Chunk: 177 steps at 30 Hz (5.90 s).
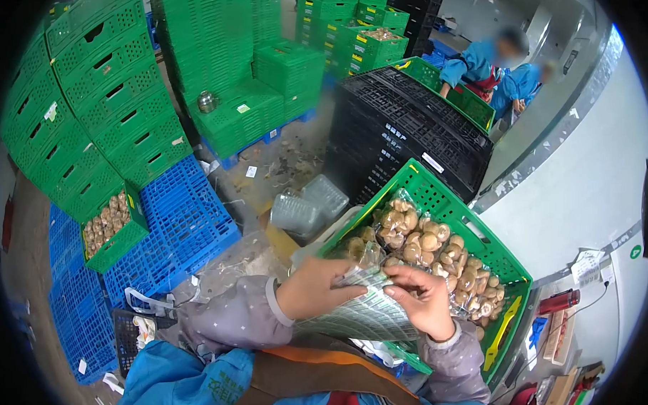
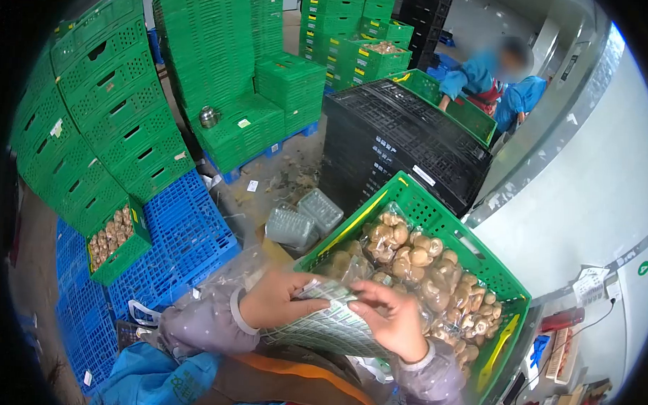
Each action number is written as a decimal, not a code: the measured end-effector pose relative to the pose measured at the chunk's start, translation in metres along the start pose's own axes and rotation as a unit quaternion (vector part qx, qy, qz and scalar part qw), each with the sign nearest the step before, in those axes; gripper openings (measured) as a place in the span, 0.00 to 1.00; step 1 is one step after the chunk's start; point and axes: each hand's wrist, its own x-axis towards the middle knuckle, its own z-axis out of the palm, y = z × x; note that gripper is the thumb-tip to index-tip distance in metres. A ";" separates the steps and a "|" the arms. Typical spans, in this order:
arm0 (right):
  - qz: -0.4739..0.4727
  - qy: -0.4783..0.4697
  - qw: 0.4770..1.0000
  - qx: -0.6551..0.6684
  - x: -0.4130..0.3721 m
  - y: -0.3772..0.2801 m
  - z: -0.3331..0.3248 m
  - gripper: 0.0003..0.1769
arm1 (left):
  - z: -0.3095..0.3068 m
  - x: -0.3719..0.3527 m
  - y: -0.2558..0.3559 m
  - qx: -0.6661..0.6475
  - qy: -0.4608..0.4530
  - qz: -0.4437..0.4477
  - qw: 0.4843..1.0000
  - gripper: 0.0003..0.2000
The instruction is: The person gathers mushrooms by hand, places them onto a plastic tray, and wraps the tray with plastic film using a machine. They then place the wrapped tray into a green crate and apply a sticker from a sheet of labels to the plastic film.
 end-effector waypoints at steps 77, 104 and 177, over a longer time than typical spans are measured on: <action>-0.122 -0.018 0.988 -0.092 0.014 0.008 -0.033 0.17 | 0.000 0.029 0.030 0.148 0.091 -0.014 0.985 0.12; 0.104 0.261 0.924 -0.260 -0.014 0.242 -0.257 0.31 | -0.013 0.037 0.037 0.071 0.036 -0.074 0.994 0.04; 0.227 0.392 0.831 -0.323 -0.164 0.219 -0.202 0.20 | -0.072 0.017 -0.006 -0.026 0.021 -0.076 0.997 0.07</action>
